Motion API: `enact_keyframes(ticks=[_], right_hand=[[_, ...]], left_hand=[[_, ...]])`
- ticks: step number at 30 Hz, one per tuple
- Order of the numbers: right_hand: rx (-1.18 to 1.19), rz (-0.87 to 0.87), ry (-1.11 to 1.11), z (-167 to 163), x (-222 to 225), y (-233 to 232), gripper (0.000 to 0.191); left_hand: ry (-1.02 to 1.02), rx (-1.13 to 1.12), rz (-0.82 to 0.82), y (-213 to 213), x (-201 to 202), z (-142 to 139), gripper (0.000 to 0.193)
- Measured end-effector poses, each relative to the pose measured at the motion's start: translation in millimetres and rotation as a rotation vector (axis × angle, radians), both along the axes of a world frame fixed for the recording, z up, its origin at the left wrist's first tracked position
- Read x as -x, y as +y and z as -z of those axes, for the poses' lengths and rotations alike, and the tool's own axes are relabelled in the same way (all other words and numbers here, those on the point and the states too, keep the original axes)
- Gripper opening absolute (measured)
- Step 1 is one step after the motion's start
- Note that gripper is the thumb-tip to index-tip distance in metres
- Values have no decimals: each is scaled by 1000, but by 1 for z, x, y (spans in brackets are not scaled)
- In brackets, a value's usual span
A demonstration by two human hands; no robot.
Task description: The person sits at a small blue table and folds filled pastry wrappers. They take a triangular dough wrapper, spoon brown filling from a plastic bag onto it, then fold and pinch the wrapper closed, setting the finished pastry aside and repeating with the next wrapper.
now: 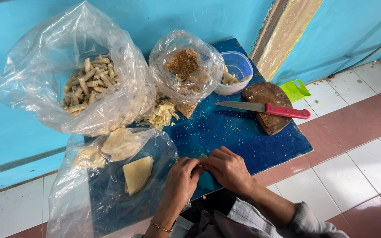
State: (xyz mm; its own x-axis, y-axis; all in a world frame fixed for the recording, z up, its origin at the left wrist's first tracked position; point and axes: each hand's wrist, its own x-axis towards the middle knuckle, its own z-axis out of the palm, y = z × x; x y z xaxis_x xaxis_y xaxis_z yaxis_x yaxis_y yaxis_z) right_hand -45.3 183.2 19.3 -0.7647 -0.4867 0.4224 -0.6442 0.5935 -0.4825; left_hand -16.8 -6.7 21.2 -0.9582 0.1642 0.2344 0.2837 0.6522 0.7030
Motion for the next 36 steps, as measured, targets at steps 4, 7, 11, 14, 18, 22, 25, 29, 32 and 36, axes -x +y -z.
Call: enact_keyframes(ticks=[4, 7, 11, 14, 18, 22, 25, 29, 32, 36], right_hand=[[-19, 41, -337, 0, 19, 0, 17], [31, 37, -356, -3, 17, 1, 18], [-37, -16, 55, -9, 2, 5, 20], [-71, -17, 133, -10, -3, 3, 24], [-67, -30, 20, -8, 8, 0, 13], [-11, -1, -241, -9, 22, -2, 12], [29, 40, -280, -11, 20, 0, 18], [-73, -1, 82, -12, 5, 4, 23], [-59, 12, 127, -9, 4, 3, 17], [-38, 27, 20, -7, 12, 0, 9]], left_hand=[[41, 42, 20, 2, 0, 10, 6], [-45, 64, -17, 1, 6, 10, 6], [-193, 96, -58, 2, 16, 1, 8], [-336, 47, -74, 2, 18, -2, 9], [-148, -55, -92, 2, 10, 3, 8], [114, 18, -21, 3, 3, 13, 11], [66, 83, 3, 3, 6, 15, 7], [-46, 137, -4, 5, 13, 9, 6], [-183, 141, -27, 4, 16, 2, 7], [-61, 43, 6, 1, 9, 1, 16]])
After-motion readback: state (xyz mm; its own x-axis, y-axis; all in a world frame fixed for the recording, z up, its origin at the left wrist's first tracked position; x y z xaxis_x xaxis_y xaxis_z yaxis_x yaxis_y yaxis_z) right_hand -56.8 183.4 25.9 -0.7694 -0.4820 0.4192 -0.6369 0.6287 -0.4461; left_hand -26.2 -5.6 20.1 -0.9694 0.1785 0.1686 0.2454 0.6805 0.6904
